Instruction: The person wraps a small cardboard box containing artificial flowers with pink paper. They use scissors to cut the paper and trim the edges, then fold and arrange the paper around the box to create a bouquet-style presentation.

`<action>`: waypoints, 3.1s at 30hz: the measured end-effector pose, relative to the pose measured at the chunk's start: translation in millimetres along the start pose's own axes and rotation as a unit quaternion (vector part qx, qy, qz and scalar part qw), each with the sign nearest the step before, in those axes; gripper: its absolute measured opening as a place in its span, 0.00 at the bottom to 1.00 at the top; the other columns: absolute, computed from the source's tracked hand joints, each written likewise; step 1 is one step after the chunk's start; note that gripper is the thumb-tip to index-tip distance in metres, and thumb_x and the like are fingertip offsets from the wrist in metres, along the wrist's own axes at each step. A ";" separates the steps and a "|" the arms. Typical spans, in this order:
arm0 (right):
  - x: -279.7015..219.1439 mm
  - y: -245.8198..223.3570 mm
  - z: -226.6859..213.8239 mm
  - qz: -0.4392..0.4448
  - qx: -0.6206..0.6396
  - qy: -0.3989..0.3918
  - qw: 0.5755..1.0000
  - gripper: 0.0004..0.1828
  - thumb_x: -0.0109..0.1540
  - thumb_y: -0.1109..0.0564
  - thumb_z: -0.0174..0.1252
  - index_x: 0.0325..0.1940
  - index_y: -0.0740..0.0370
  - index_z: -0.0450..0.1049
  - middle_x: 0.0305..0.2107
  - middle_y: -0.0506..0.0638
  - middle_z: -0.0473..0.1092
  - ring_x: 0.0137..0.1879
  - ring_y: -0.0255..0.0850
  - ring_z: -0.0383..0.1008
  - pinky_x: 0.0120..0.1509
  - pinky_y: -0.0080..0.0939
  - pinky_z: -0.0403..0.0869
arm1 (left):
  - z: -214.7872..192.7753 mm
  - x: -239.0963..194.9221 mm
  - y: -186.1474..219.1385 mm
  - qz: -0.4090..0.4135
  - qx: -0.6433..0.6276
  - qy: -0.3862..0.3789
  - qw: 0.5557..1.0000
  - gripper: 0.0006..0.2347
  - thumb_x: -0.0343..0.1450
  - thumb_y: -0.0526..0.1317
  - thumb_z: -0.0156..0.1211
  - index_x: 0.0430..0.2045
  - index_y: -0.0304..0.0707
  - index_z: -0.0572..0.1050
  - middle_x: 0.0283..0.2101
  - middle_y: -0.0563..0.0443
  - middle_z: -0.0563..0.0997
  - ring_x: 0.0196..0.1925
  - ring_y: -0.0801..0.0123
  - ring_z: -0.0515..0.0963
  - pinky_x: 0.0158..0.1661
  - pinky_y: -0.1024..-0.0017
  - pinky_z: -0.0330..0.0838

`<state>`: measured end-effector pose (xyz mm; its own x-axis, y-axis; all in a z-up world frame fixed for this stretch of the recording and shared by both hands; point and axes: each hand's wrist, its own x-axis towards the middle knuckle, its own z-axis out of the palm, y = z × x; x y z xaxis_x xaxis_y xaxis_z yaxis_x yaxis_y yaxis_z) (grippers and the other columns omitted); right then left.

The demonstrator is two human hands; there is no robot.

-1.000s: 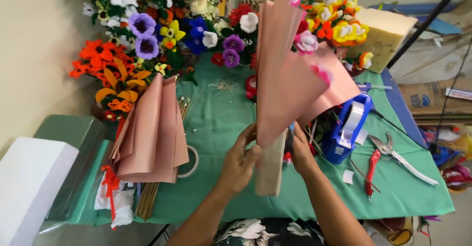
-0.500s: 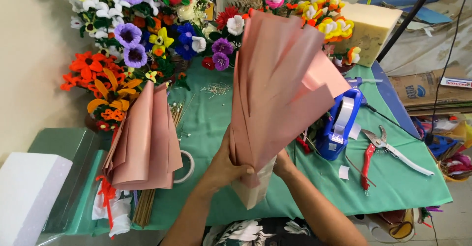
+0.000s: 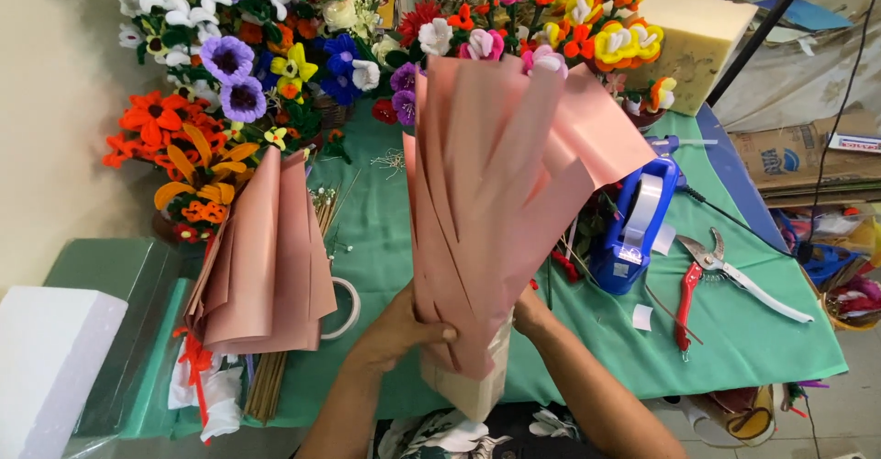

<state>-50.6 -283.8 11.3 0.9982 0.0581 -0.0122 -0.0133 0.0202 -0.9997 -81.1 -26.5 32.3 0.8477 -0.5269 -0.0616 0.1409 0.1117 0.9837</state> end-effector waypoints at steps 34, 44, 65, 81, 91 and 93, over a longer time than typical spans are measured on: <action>-221.2 -119.7 -189.2 0.164 -0.393 0.049 0.904 0.22 0.50 0.41 0.74 0.46 0.45 0.80 0.31 0.45 0.73 0.32 0.40 0.67 0.37 0.38 0.68 | -69.5 -8.5 31.1 0.479 0.436 0.250 0.720 0.11 0.78 0.30 0.51 0.55 0.31 0.70 0.56 0.37 0.67 0.61 0.50 0.72 0.66 0.59 0.70; -226.6 -118.7 -172.5 0.119 -0.389 0.028 0.913 0.20 0.54 0.35 0.64 0.41 0.47 0.78 0.28 0.44 0.71 0.31 0.38 0.61 0.36 0.38 0.63 | -148.8 -32.3 24.0 0.456 0.514 0.275 0.673 0.06 0.76 0.29 0.54 0.44 0.25 0.75 0.48 0.32 0.76 0.52 0.45 0.78 0.58 0.57 0.74; -218.5 -118.7 -107.3 0.031 -0.297 -0.005 0.954 0.33 0.52 0.27 0.56 0.48 0.50 0.81 0.34 0.42 0.77 0.35 0.38 0.73 0.41 0.43 0.69 | -191.0 -44.2 13.9 0.641 0.521 0.236 0.512 0.08 0.77 0.34 0.55 0.48 0.33 0.69 0.47 0.31 0.76 0.37 0.44 0.77 0.37 0.55 0.71; -216.1 -93.2 -96.4 -0.085 -0.361 0.009 0.929 0.30 0.60 0.24 0.45 0.36 0.52 0.69 0.26 0.44 0.64 0.28 0.38 0.59 0.33 0.42 0.61 | -174.2 -55.0 4.2 0.595 0.546 0.277 0.520 0.16 0.79 0.50 0.45 0.53 0.39 0.68 0.50 0.30 0.76 0.50 0.30 0.79 0.50 0.43 0.73; -212.6 -80.4 -97.3 -0.113 -0.355 0.027 0.928 0.33 0.61 0.23 0.44 0.41 0.53 0.74 0.25 0.43 0.66 0.27 0.37 0.62 0.30 0.41 0.62 | -151.3 -52.1 6.3 0.608 0.524 0.319 0.503 0.09 0.82 0.42 0.45 0.44 0.34 0.69 0.44 0.26 0.77 0.46 0.29 0.80 0.51 0.39 0.73; -213.7 -79.5 -96.5 -0.097 -0.352 0.034 0.930 0.33 0.60 0.24 0.47 0.42 0.53 0.75 0.25 0.43 0.67 0.27 0.37 0.62 0.31 0.41 0.62 | -140.9 -56.5 11.5 0.580 0.536 0.317 0.525 0.05 0.81 0.37 0.46 0.44 0.34 0.67 0.45 0.27 0.76 0.48 0.29 0.80 0.53 0.39 0.71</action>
<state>-257.3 -394.2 91.4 0.9794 0.0576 0.1936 0.1854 -0.6368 -0.7484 -55.3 123.3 23.2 0.0920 -0.2034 0.9748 -0.7398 -0.6692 -0.0698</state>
